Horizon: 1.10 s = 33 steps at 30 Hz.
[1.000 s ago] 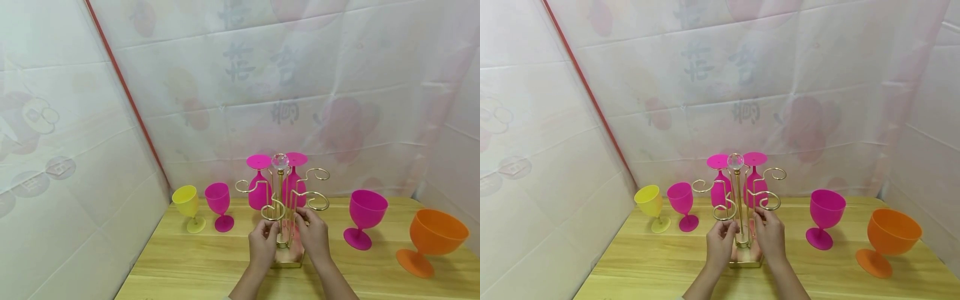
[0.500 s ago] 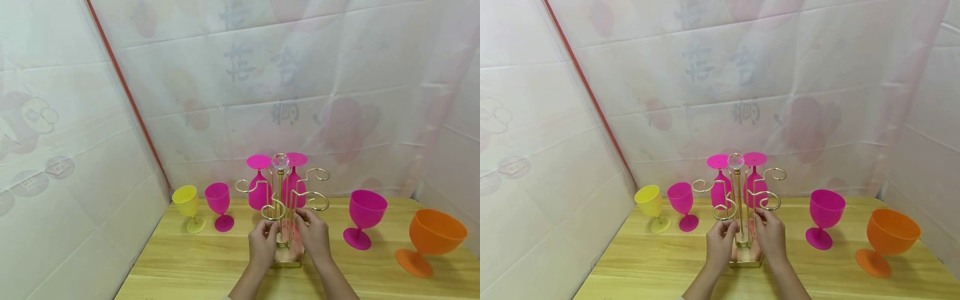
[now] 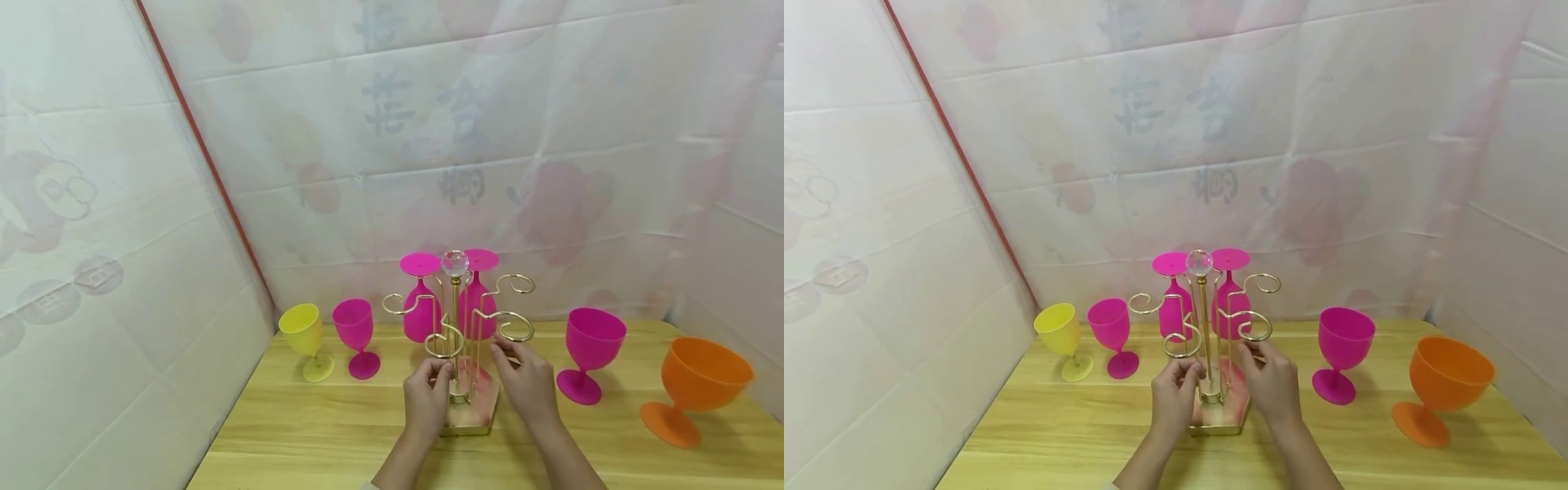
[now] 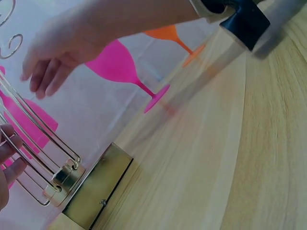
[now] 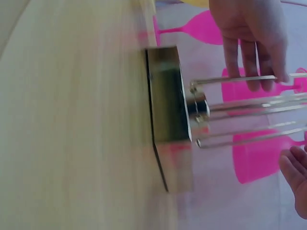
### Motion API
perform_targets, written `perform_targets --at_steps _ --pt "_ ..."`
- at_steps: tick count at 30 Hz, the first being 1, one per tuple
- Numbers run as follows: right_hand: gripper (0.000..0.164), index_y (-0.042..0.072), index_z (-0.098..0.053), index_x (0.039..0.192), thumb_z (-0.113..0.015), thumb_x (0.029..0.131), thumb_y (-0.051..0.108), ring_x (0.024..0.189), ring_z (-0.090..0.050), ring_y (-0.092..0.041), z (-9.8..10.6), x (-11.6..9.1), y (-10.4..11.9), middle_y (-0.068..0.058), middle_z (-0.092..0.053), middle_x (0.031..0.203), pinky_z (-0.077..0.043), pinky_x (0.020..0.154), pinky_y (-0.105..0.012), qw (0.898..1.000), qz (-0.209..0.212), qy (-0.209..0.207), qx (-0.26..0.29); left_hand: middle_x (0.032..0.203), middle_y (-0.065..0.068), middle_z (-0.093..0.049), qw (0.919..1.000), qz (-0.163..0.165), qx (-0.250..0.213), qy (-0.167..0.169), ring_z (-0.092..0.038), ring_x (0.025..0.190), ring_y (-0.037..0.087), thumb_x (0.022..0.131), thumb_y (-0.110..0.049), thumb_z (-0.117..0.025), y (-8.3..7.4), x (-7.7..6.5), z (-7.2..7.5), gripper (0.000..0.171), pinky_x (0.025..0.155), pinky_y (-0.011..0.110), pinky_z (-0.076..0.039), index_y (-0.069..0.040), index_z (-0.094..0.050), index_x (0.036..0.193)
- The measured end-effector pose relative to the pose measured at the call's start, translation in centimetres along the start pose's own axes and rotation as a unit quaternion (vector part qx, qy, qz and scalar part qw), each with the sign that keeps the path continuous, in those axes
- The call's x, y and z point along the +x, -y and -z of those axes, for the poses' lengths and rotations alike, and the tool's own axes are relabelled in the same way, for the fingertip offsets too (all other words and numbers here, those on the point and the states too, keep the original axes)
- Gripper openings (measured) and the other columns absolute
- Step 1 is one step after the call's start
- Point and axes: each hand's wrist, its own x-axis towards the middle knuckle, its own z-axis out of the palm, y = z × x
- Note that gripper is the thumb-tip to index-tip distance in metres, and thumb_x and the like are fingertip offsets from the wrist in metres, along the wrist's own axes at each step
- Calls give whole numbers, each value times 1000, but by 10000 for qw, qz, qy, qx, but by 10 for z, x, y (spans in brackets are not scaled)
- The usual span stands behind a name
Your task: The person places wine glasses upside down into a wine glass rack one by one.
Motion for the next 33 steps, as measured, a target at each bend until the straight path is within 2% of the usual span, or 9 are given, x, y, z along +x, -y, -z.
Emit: perform_targets --at_steps 2,6,11,14,17,19,25,29,33 --pt "19 1 -74 103 -74 84 1 81 -68 -1 8 4 -1 -10 -75 92 -50 69 -4 9989 458 -82 -8 79 16 -72 10000 7 -29 -7 -70 68 28 92 -1 -64 -9 1 3 5 60 25 -58 2 -67 89" --pt "25 1 -73 102 -75 77 -4 76 -72 -16 28 18 -6 -8 -74 88 -51 71 -5 9882 1474 -130 -409 79 18 -71 10000 -57 -55 -4 -70 68 31 91 3 -63 -18 2 7 4 59 24 -58 3 -67 89" --pt "28 -1 -72 104 -71 78 8 89 -68 -33 56 38 -18 -14 -73 96 -37 99 -4 9653 2345 41 -1153 79 17 -71 10000 -4 -42 14 -69 68 34 92 -1 -64 -4 1 3 5 60 27 -59 2 -67 89" --pt "36 -3 -69 110 -70 80 17 103 -64 -40 72 51 -28 -19 -71 104 -41 109 -25 9535 2540 286 -1599 78 14 -72 10000 -37 31 20 -69 67 30 92 -5 -65 9 0 0 7 60 26 -59 1 -67 89" --pt "47 -4 -67 115 -72 81 27 113 -58 -45 87 63 -38 -22 -69 110 -45 104 -53 9416 2508 578 -2172 77 9 -72 9999 -68 94 2 -69 67 25 93 -11 -66 17 -1 -1 9 60 25 -58 -4 -69 89" --pt "54 -4 -65 118 -75 80 33 117 -54 -46 94 71 -46 -23 -67 113 -43 100 -62 9343 2363 814 -2544 77 6 -72 9999 -75 109 -7 -69 67 22 93 -15 -67 18 -1 0 9 61 24 -58 -7 -69 89" --pt "69 -6 -59 127 -69 85 48 124 -43 -47 108 87 -64 -26 -57 126 -35 106 -62 9160 1482 1667 -3334 77 4 -72 9999 -100 52 50 -70 69 19 94 -20 -66 19 -1 1 12 62 24 -58 -10 -69 89" --pt "78 -4 -53 134 -57 90 60 127 -39 -48 110 95 -71 -27 -51 134 -29 106 -67 9059 874 2116 -3563 77 3 -72 9999 -65 57 66 -69 69 18 95 -22 -65 19 -1 2 14 62 24 -58 -10 -69 88" --pt "85 -5 -48 140 -50 91 66 131 -34 -50 109 99 -74 -29 -46 139 -24 107 -70 8958 502 2484 -3651 76 2 -72 10000 -18 64 59 -69 68 18 94 -22 -66 19 -1 2 14 62 24 -57 -11 -69 88"
